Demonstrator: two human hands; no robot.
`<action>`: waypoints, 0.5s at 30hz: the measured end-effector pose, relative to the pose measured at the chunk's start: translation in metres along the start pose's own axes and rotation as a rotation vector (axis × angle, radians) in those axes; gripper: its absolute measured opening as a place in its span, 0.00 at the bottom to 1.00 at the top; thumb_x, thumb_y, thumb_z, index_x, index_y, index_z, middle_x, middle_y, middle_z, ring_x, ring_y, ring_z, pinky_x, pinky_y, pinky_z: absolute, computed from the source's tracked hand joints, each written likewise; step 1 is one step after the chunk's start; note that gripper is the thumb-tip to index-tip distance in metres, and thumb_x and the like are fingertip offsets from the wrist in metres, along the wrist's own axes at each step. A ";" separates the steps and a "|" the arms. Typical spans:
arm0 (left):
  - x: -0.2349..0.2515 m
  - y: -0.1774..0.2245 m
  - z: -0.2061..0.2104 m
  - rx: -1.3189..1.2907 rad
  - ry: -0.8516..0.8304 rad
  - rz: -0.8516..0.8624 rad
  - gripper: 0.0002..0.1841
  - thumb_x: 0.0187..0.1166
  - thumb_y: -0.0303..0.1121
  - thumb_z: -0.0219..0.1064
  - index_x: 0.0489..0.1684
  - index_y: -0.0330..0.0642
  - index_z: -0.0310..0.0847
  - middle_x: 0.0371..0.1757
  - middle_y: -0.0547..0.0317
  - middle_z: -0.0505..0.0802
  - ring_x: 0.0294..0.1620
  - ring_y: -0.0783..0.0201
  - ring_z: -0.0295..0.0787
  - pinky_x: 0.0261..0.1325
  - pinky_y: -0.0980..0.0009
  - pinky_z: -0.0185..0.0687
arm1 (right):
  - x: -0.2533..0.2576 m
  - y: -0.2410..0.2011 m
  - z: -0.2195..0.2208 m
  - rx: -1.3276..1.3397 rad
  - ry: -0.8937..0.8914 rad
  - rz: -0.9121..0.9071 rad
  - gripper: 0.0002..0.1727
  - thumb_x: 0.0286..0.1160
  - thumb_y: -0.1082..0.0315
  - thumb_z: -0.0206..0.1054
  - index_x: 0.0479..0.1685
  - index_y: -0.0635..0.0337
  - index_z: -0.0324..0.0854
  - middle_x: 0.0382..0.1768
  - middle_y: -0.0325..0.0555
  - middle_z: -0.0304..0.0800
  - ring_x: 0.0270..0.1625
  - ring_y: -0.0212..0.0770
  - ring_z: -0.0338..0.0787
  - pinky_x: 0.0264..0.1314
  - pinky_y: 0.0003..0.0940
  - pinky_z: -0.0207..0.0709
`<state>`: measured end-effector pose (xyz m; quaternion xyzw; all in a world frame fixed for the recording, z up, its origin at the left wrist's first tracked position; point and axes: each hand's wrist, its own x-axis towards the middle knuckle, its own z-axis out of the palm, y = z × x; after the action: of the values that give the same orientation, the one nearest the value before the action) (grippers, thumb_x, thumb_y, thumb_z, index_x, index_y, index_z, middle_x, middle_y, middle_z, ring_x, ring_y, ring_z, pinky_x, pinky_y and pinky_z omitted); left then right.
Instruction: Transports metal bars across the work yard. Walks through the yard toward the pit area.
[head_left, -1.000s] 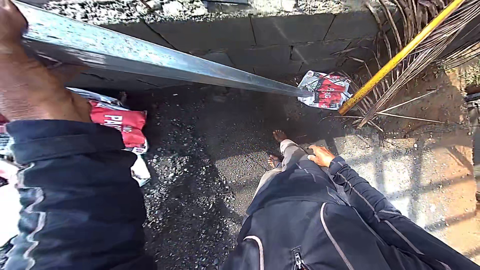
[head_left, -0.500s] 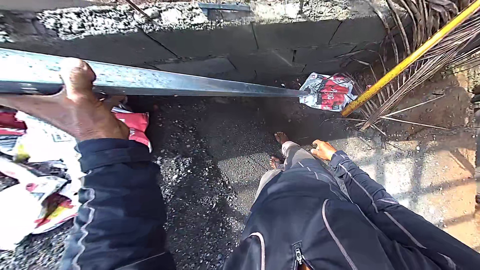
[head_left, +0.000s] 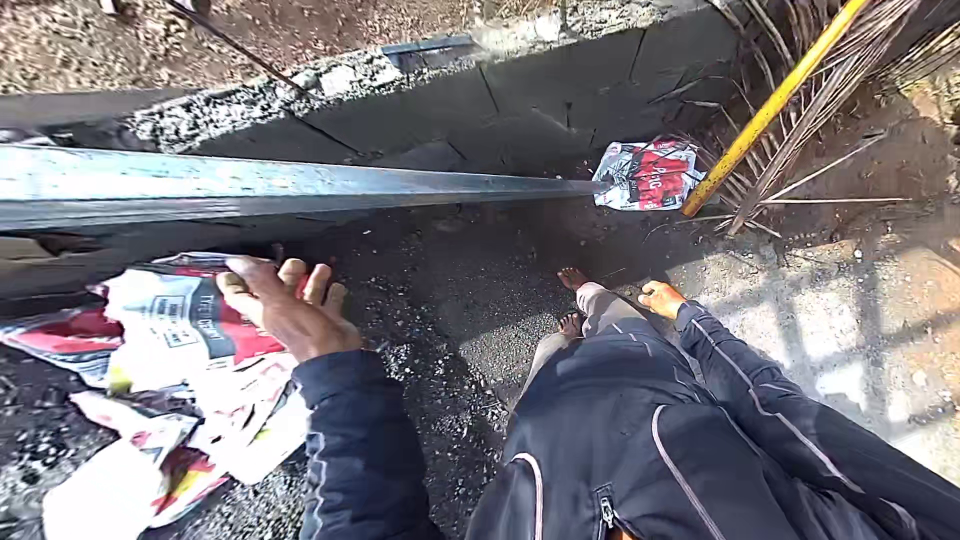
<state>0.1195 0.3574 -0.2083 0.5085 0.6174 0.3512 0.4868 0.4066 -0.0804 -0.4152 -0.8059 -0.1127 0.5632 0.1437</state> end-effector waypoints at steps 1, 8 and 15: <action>-0.017 -0.028 -0.002 0.056 -0.049 -0.046 0.39 0.89 0.61 0.53 0.95 0.57 0.43 0.71 0.51 0.85 0.58 0.57 0.91 0.56 0.55 0.89 | -0.011 0.021 0.015 0.051 0.007 0.016 0.28 0.85 0.55 0.66 0.75 0.66 0.75 0.63 0.66 0.87 0.61 0.59 0.91 0.70 0.56 0.81; -0.158 -0.243 -0.011 0.946 -1.067 -0.314 0.40 0.84 0.41 0.70 0.91 0.33 0.55 0.74 0.28 0.84 0.74 0.38 0.84 0.79 0.44 0.76 | -0.114 0.169 0.147 0.236 0.036 0.198 0.27 0.95 0.55 0.51 0.73 0.70 0.80 0.76 0.66 0.80 0.83 0.60 0.75 0.89 0.57 0.60; -0.218 -0.237 -0.001 1.234 -1.575 -0.338 0.27 0.95 0.44 0.53 0.87 0.38 0.69 0.78 0.40 0.84 0.79 0.46 0.82 0.83 0.48 0.72 | -0.118 0.315 0.298 0.243 0.002 0.416 0.26 0.89 0.52 0.58 0.70 0.65 0.83 0.71 0.65 0.85 0.76 0.63 0.82 0.80 0.64 0.69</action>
<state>0.0529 0.0900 -0.3751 0.6640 0.2585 -0.5375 0.4511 0.0925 -0.3836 -0.5211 -0.7891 0.1247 0.5893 0.1205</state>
